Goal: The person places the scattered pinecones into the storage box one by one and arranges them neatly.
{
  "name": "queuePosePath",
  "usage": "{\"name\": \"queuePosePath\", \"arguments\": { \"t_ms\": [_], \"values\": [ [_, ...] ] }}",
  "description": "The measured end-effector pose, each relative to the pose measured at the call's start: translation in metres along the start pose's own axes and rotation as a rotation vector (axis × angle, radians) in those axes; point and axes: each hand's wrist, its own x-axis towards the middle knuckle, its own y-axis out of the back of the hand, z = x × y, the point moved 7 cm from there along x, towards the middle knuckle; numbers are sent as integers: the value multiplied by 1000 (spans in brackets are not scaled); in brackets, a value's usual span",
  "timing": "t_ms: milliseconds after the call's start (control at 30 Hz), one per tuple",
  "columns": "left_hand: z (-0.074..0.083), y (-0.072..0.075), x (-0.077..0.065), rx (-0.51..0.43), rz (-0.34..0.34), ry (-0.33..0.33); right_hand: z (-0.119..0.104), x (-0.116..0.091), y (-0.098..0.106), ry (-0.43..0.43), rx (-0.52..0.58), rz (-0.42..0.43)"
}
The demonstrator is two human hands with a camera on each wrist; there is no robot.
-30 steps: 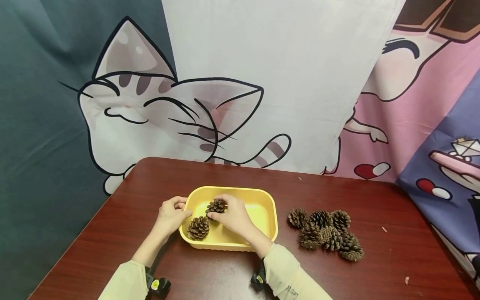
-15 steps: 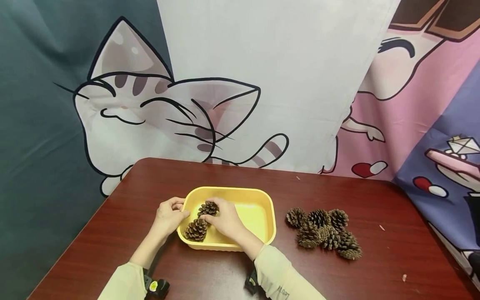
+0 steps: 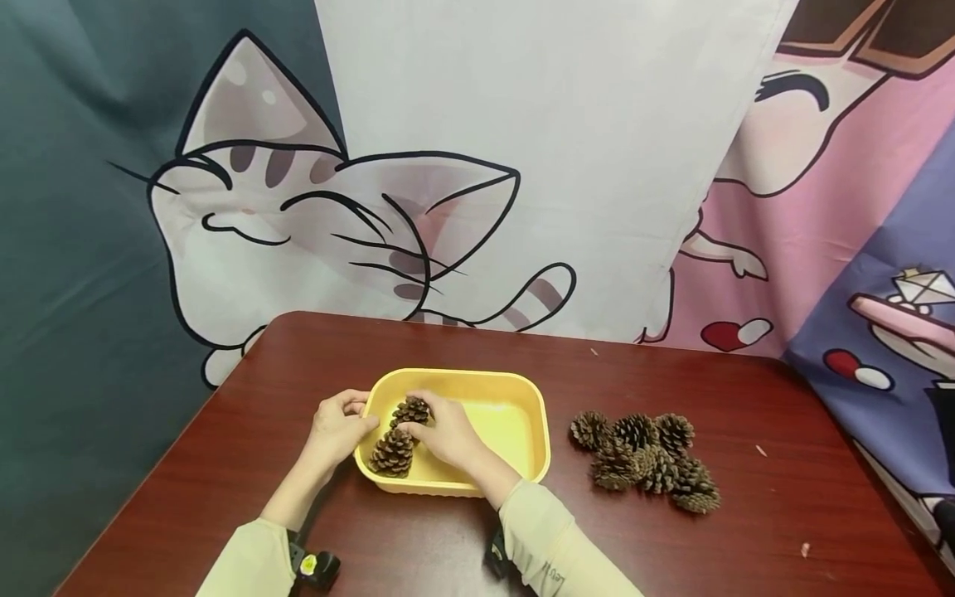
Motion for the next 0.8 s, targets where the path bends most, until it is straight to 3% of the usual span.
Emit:
{"name": "queuePosePath", "arguments": {
  "t_ms": [267, 633, 800],
  "values": [
    [2, 0, -1, -4, -3, 1, -6, -1, -3, 35, 48, -103],
    [0, 0, -1, -1, -3, 12, -5, 1, -5, 49, 17, -95],
    [1, -1, 0, 0, -8, 0, 1, 3, -4, 0, 89, -90]
  ]
}}
